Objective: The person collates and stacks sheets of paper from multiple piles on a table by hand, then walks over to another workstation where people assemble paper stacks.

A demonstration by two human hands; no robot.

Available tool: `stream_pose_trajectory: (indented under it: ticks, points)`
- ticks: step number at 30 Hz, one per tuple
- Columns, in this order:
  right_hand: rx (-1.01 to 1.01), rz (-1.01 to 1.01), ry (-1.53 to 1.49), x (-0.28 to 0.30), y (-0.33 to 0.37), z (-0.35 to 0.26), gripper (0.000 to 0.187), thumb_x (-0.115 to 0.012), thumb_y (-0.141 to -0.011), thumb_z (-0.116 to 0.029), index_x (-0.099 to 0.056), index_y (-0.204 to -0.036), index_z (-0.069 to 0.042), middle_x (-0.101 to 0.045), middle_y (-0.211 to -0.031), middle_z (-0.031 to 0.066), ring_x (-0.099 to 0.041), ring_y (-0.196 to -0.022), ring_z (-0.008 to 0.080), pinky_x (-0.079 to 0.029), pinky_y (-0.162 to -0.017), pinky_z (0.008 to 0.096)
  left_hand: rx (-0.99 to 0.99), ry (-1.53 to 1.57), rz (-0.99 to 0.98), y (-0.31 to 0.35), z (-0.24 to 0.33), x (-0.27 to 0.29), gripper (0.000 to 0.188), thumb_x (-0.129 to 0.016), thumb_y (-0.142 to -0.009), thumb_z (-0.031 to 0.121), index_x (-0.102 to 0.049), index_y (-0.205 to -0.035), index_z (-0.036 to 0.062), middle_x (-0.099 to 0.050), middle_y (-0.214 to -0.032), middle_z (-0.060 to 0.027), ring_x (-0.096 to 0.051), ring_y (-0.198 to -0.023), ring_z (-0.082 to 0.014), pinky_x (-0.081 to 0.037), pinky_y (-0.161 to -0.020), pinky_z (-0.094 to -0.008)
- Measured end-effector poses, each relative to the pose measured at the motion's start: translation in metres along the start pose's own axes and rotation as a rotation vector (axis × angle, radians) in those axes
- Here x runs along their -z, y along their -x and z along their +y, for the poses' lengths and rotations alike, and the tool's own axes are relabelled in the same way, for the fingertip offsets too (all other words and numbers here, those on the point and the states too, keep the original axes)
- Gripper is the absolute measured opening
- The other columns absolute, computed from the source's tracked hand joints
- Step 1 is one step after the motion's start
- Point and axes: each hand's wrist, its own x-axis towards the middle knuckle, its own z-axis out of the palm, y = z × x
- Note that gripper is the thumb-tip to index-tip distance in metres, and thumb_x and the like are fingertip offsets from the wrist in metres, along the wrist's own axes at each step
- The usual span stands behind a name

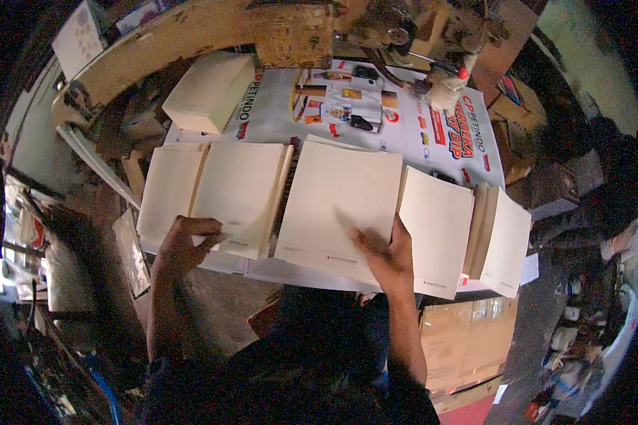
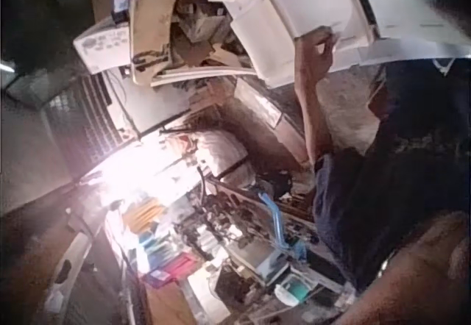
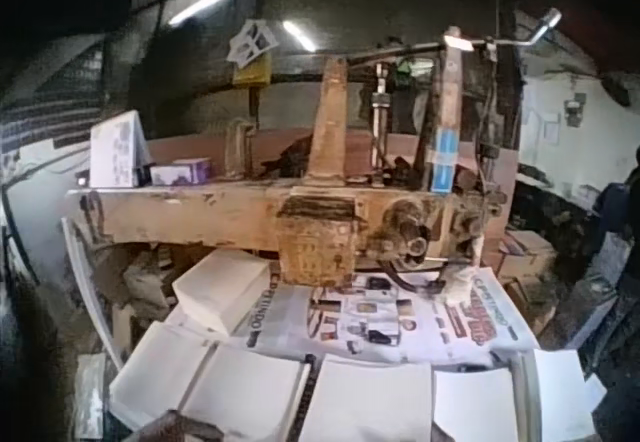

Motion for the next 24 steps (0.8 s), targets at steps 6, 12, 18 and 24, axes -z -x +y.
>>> stream_pose_trajectory:
  ticks: [6,12,18,24]
  points:
    - [0.000,-0.055,-0.184,-0.001,-0.004,-0.006,0.037,-0.069,-0.083,-0.009,-0.061,-0.118,-0.001,-0.066,-0.105,0.0078,-0.061,-0.094,0.0147,-0.048,-0.085,0.0290,0.250,0.228,0.191,0.011,-0.039,-0.011,0.023,-0.073,-0.084,0.016,-0.067,-0.070,-0.0021,-0.067,-0.067,-0.0111,-0.068,-0.059,-0.0164,-0.057,-0.055,-0.0281]
    - [-0.040,-0.018,-0.181,-0.028,0.002,-0.018,0.056,-0.066,-0.087,-0.019,-0.046,-0.135,0.002,-0.060,-0.121,0.0133,-0.057,-0.111,0.0209,-0.042,-0.097,0.0313,0.087,1.124,0.728,0.024,-0.079,-0.034,0.035,-0.062,-0.094,0.028,-0.069,-0.090,-0.0056,-0.070,-0.086,-0.0139,-0.070,-0.079,-0.0187,-0.058,-0.068,-0.0323]
    - [0.097,-0.403,-0.065,-0.146,0.002,0.019,0.072,-0.050,-0.097,-0.028,-0.012,-0.146,0.010,-0.034,-0.143,0.0306,-0.034,-0.134,0.0335,-0.025,-0.111,0.0351,0.351,0.409,0.521,0.007,-0.128,-0.023,0.052,-0.048,-0.098,0.038,-0.055,-0.125,-0.0059,-0.058,-0.128,-0.0204,-0.051,-0.125,-0.0249,-0.041,-0.104,-0.0371]
    - [0.400,-0.561,-0.199,-0.209,0.001,0.058,0.064,-0.050,-0.094,-0.007,-0.019,-0.150,-0.006,-0.047,-0.135,0.0166,-0.047,-0.123,0.0200,-0.042,-0.101,0.0324,0.369,0.156,0.439,0.003,-0.069,-0.005,0.026,-0.062,-0.092,0.015,-0.061,-0.113,0.0012,-0.065,-0.114,-0.0160,-0.064,-0.099,-0.0227,-0.051,-0.082,-0.0332]
